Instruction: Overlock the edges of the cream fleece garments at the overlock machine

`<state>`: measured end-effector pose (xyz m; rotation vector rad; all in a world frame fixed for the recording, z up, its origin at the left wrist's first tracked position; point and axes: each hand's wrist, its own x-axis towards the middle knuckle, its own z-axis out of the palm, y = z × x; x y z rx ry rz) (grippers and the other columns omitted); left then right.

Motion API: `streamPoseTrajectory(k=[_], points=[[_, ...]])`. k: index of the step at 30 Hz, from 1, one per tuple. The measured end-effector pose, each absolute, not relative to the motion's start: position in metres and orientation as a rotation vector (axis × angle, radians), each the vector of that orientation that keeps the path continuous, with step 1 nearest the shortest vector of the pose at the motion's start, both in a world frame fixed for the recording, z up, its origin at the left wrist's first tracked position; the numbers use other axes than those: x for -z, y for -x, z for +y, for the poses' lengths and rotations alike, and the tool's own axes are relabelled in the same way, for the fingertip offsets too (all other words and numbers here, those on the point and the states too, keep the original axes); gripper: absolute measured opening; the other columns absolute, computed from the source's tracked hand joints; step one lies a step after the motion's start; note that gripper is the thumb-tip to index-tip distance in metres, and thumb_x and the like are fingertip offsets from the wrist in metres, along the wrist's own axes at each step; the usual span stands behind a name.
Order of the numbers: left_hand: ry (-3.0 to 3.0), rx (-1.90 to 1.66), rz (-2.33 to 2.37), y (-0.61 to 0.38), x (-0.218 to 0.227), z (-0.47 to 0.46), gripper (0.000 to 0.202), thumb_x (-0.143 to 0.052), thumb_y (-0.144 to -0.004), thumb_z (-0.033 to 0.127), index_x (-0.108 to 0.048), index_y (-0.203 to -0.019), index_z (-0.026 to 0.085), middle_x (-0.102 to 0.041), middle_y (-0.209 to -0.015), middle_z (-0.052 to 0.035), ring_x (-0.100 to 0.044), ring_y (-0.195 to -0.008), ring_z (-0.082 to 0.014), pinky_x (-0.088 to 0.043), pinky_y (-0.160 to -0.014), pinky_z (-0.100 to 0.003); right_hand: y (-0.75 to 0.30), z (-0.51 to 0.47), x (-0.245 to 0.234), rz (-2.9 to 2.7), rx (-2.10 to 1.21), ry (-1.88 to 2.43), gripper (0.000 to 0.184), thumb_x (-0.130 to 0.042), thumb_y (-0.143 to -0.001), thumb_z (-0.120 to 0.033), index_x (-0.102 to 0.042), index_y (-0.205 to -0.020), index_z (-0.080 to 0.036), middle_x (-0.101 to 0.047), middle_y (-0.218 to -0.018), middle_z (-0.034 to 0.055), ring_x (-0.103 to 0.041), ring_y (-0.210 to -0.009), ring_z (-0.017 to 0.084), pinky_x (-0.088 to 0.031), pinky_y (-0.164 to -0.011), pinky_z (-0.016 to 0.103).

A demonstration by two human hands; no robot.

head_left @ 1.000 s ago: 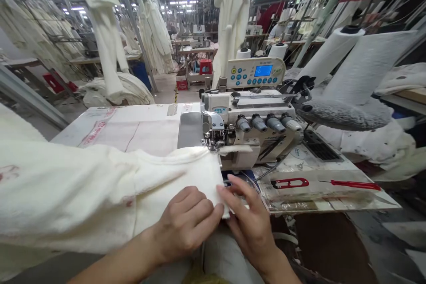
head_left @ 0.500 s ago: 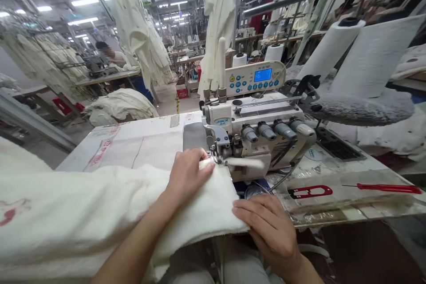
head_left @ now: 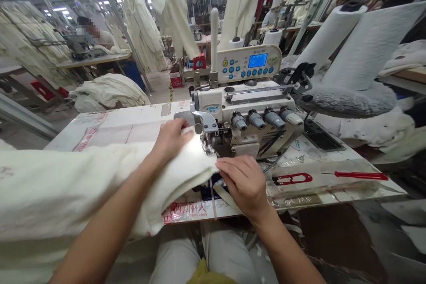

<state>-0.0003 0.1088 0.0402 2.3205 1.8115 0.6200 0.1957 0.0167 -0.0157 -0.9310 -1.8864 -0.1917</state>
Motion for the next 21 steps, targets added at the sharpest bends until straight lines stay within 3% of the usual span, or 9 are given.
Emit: streamPoseTrajectory(k=[8, 13, 15, 18, 21], points=[[-2.316, -0.681, 1.946, -0.004, -0.037, 0.15, 0.01, -0.049, -0.077, 0.023, -0.056, -0.081, 0.016, -0.064, -0.089, -0.0079, -0.057, -0.088, -0.0242, -0.041, -0.073, -0.033, -0.19, 0.021, 0.017, -1.807, 0.247, 1.053, 0.009, -0.057, -0.085, -0.013, -0.064, -0.091, -0.015, -0.07, -0.093, 0.0066, -0.057, -0.081, 0.017, -0.041, -0.072, 0.031], [-2.302, -0.661, 2.034, 0.008, -0.044, 0.156, 0.028, -0.034, -0.085, 0.027, -0.055, -0.096, 0.013, -0.061, -0.101, -0.0065, -0.053, -0.106, -0.0212, -0.039, -0.086, -0.031, -0.181, -0.004, 0.024, -1.819, 0.086, 1.009, 0.016, -0.056, -0.085, -0.011, -0.062, -0.099, -0.016, -0.068, -0.099, 0.0083, -0.059, -0.086, 0.017, -0.043, -0.075, 0.031], [-2.229, -0.651, 2.106, 0.027, -0.041, 0.141, 0.03, -0.033, -0.087, 0.03, -0.052, -0.101, 0.012, -0.06, -0.104, -0.0088, -0.056, -0.102, -0.0212, -0.041, -0.084, -0.032, -0.177, -0.012, 0.029, -1.839, 0.004, 0.978, 0.019, -0.055, -0.085, -0.01, -0.061, -0.102, -0.016, -0.066, -0.102, 0.009, -0.059, -0.09, 0.018, -0.045, -0.078, 0.032], [-2.078, -0.602, 2.201, 0.059, -0.033, 0.09, 0.031, -0.044, -0.086, 0.035, -0.048, -0.106, 0.013, -0.063, -0.097, -0.0112, -0.062, -0.081, -0.0227, -0.045, -0.071, -0.034, -0.171, -0.021, 0.035, -1.776, -0.14, 0.972, 0.019, -0.052, -0.087, -0.012, -0.062, -0.102, -0.017, -0.065, -0.104, 0.0094, -0.059, -0.095, 0.018, -0.045, -0.082, 0.031], [-2.049, -0.548, 2.079, 0.071, -0.033, 0.019, 0.037, -0.04, -0.09, 0.044, -0.043, -0.117, 0.019, -0.063, -0.102, -0.0086, -0.063, -0.081, -0.0214, -0.045, -0.072, -0.032, -0.161, -0.024, 0.037, -1.636, -0.474, 1.069, 0.017, -0.052, -0.088, -0.025, -0.064, -0.098, -0.017, -0.065, -0.082, 0.0048, -0.059, -0.072, 0.014, -0.045, -0.065, 0.025]])
